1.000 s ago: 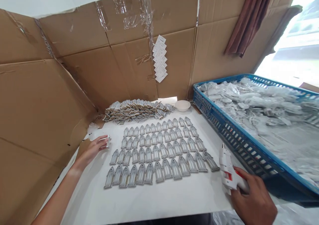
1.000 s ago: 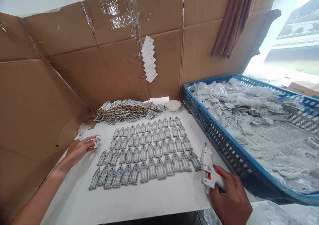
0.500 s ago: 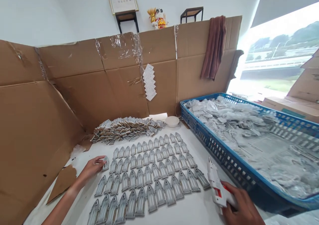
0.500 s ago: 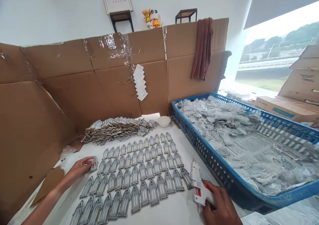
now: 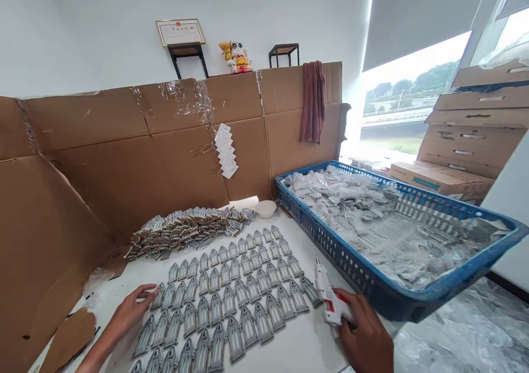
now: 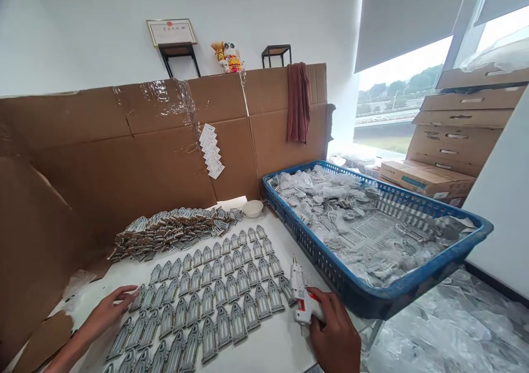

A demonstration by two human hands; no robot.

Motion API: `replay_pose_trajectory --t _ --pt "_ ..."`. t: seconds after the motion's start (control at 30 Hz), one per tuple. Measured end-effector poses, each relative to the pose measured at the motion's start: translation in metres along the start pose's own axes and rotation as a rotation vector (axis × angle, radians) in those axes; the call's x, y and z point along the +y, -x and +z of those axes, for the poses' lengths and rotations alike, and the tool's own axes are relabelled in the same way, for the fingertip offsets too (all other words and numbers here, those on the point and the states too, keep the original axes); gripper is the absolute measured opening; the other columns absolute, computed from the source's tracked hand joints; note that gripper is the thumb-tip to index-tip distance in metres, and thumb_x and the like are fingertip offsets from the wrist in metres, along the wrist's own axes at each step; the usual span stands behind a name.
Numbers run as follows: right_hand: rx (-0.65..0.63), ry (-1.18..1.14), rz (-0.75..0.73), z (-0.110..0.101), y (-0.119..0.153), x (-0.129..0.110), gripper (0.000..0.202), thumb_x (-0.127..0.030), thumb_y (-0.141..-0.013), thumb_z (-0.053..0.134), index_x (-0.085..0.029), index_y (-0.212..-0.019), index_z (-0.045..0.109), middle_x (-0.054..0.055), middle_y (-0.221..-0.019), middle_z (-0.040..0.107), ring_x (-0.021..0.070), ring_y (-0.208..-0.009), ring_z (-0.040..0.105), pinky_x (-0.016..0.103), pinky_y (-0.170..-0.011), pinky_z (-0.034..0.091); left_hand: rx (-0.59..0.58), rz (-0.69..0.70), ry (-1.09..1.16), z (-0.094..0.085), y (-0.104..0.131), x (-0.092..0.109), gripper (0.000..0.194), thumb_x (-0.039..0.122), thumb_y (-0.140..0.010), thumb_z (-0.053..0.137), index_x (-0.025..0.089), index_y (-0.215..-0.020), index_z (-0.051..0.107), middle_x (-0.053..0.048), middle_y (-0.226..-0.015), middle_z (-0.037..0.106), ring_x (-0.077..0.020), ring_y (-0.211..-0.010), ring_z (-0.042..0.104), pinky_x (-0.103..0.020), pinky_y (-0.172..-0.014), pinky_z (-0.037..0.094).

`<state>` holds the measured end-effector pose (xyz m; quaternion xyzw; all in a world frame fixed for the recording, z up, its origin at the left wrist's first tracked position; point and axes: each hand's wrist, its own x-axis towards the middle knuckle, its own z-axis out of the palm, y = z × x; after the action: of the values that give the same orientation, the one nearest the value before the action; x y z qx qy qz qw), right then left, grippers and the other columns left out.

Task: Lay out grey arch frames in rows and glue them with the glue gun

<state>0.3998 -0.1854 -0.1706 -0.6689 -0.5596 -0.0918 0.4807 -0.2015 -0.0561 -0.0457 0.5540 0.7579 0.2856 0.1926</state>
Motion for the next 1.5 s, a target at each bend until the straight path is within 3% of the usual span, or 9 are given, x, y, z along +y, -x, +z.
replay_pose_trajectory --t 0.3,0.5,0.67,0.77,1.03,1.2,1.3,1.4,1.5 --pt "-0.205 -0.077 0.028 -0.001 -0.011 0.008 0.050 -0.015 -0.086 0.050 -0.027 -0.129 0.072 0.005 -0.123 0.076 0.0261 -0.117 0.072 0.036 -0.096 0.056 0.086 0.086 0.002 -0.002 0.071 0.048 0.058 0.072 -0.069 0.065 0.027 -0.102 0.077 -0.010 -0.109 0.085 -0.0341 -0.104 0.080 -0.038 -0.085 0.065" --pt "-0.495 0.050 0.106 -0.045 -0.037 -0.019 0.045 -0.012 -0.090 0.051 -0.021 -0.129 0.072 0.009 -0.124 0.074 0.0296 -0.121 0.064 0.038 -0.103 0.049 0.040 0.133 0.027 -0.005 0.111 0.087 0.059 0.073 -0.067 0.070 0.028 -0.103 0.079 -0.009 -0.122 0.082 -0.0345 -0.109 0.078 -0.033 -0.071 0.066" --pt "-0.508 0.234 0.132 -0.069 -0.039 -0.037 0.041 -0.009 -0.093 0.056 -0.016 -0.129 0.074 0.016 -0.124 0.069 0.0326 -0.119 0.061 0.039 -0.101 0.047 -0.014 0.178 -0.023 0.005 0.131 0.113 0.060 0.074 -0.075 0.066 0.028 -0.111 0.081 -0.009 -0.130 0.080 -0.0319 -0.102 0.079 -0.031 -0.066 0.064" --pt "-0.498 0.270 0.128 -0.075 -0.036 -0.039 0.044 -0.009 -0.096 0.055 -0.014 -0.136 0.073 0.017 -0.126 0.068 0.0333 -0.119 0.061 0.040 -0.100 0.047 -0.013 0.277 -0.043 0.016 0.131 0.123 0.057 0.072 -0.078 0.064 0.027 -0.108 0.082 -0.009 -0.126 0.081 -0.0298 -0.102 0.080 -0.033 -0.080 0.066" --pt "-0.485 0.365 0.083 -0.078 -0.026 -0.030 0.056 -0.003 -0.097 0.053 -0.021 -0.147 0.070 0.015 -0.139 0.070 0.0322 -0.125 0.062 0.042 -0.101 0.050 -0.061 0.443 -0.067 0.049 0.121 0.165 0.053 0.072 -0.084 0.061 0.029 -0.106 0.083 -0.007 -0.121 0.082 -0.0293 -0.100 0.079 -0.039 -0.090 0.066" --pt "-0.418 0.415 0.047 -0.074 -0.016 -0.023 0.062 0.001 -0.094 0.053 -0.021 -0.150 0.068 0.015 -0.142 0.069 0.0321 -0.126 0.062 0.042 -0.101 0.054 -0.116 0.442 -0.084 0.073 0.125 0.194 0.056 0.075 -0.087 0.059 0.032 -0.113 0.083 -0.007 -0.135 0.078 -0.0301 -0.104 0.078 -0.035 -0.078 0.065" --pt "-0.322 0.442 0.023 -0.076 -0.012 -0.024 0.059 0.000 -0.093 0.054 -0.019 -0.147 0.070 0.017 -0.139 0.070 0.0352 -0.122 0.063 0.048 -0.097 0.056 -0.174 0.453 -0.103 0.087 0.122 0.206 0.055 0.075 -0.088 0.059 0.033 -0.113 0.083 -0.006 -0.135 0.078 -0.0311 -0.110 0.077 -0.037 -0.082 0.066" --pt "-0.171 0.349 -0.056 -0.080 -0.009 -0.037 0.055 -0.003 -0.094 0.055 -0.020 -0.145 0.067 0.017 -0.137 0.068 0.0368 -0.125 0.060 0.053 -0.101 0.056 -0.210 0.494 -0.078 0.103 0.108 0.222 0.052 0.071 -0.089 0.059 0.030 -0.112 0.082 -0.007 -0.130 0.079 -0.0298 -0.109 0.076 -0.039 -0.090 0.065" --pt "-0.098 0.045 -0.206 -0.071 -0.006 -0.063 0.056 0.001 -0.090 0.053 -0.021 -0.141 0.065 0.014 -0.130 0.068 0.0311 -0.122 0.060 0.049 -0.103 0.057 -0.242 0.548 -0.058 0.127 0.076 0.250 0.051 0.067 -0.090 0.056 0.026 -0.110 0.080 -0.008 -0.123 0.081 -0.0284 -0.109 0.076 -0.039 -0.096 0.063"
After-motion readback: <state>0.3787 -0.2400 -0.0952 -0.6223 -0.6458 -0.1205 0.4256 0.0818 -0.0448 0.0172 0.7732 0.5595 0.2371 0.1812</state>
